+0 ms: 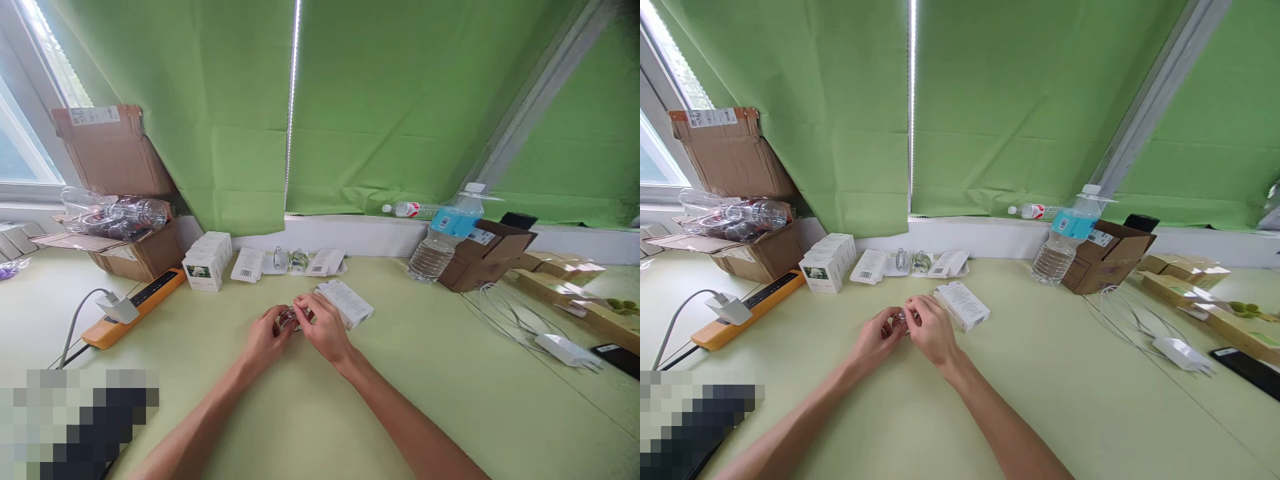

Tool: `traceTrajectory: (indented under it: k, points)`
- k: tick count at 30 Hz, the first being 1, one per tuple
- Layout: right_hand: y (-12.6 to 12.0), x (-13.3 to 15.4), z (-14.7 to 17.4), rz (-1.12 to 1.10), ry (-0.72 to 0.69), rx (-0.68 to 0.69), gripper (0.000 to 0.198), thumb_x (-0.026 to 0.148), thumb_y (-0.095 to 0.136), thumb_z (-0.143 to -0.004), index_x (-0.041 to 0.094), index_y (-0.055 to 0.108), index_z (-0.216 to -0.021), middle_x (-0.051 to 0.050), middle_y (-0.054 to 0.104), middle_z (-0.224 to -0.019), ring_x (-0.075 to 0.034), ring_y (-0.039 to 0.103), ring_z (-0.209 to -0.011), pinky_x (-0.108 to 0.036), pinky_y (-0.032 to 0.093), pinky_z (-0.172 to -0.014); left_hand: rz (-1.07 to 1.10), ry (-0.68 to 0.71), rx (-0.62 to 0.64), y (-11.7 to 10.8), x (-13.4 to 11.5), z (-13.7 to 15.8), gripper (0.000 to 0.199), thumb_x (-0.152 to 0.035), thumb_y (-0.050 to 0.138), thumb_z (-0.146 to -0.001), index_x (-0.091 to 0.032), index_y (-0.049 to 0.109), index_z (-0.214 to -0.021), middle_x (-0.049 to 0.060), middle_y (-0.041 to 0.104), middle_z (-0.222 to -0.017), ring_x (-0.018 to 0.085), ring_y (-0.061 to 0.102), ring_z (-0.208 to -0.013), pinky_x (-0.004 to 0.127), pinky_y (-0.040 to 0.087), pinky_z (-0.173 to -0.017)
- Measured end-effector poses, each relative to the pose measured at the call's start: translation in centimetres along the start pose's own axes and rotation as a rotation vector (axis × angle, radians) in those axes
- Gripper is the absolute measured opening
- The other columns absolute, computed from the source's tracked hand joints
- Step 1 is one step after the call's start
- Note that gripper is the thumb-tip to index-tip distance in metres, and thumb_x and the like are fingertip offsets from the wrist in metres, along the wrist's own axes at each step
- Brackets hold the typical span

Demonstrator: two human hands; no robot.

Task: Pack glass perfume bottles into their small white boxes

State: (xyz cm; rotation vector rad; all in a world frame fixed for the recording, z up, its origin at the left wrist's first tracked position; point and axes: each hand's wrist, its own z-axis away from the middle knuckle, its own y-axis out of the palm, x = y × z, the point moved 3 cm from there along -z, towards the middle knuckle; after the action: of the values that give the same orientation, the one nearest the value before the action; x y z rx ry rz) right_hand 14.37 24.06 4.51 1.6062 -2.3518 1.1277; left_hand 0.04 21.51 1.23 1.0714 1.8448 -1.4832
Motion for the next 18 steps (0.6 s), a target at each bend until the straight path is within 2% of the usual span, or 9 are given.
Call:
traceTrajectory:
  k: [7,12,18]
  points:
    - [-0.08,0.21,-0.08,0.044,-0.025,-0.007,0.014,0.016,0.053,-0.091,0.023,0.054,-0.079,-0.004,0.067,-0.086,-0.020,0.060,-0.084,-0.034,0.051,-0.075,0.000,0.010,-0.008,0.04,0.09,0.01,0.027,-0.039,0.049,-0.089,-0.022,0.060,-0.106,0.000,0.061,-0.087,0.009,0.047,-0.055,0.021,0.039,-0.053]
    - [-0.15,0.27,-0.06,0.036,-0.030,-0.005,0.011,0.013,0.053,-0.089,0.022,0.055,-0.083,-0.006,0.067,-0.091,-0.020,0.061,-0.085,-0.032,0.051,-0.071,-0.001,0.010,0.001,0.00,0.00,0.03,0.026,-0.039,0.048,-0.089,-0.023,0.059,-0.105,0.000,0.061,-0.088,0.009,0.047,-0.055,0.021,0.039,-0.053]
    - [-0.09,0.15,0.02,0.046,-0.024,-0.008,0.011,0.014,0.053,-0.090,0.022,0.056,-0.083,-0.005,0.068,-0.091,-0.020,0.061,-0.086,-0.033,0.052,-0.075,0.009,-0.004,0.016,-0.08,-0.21,0.04,0.027,-0.040,0.048,-0.089,-0.022,0.059,-0.106,0.001,0.061,-0.088,0.010,0.047,-0.055,0.021,0.039,-0.054]
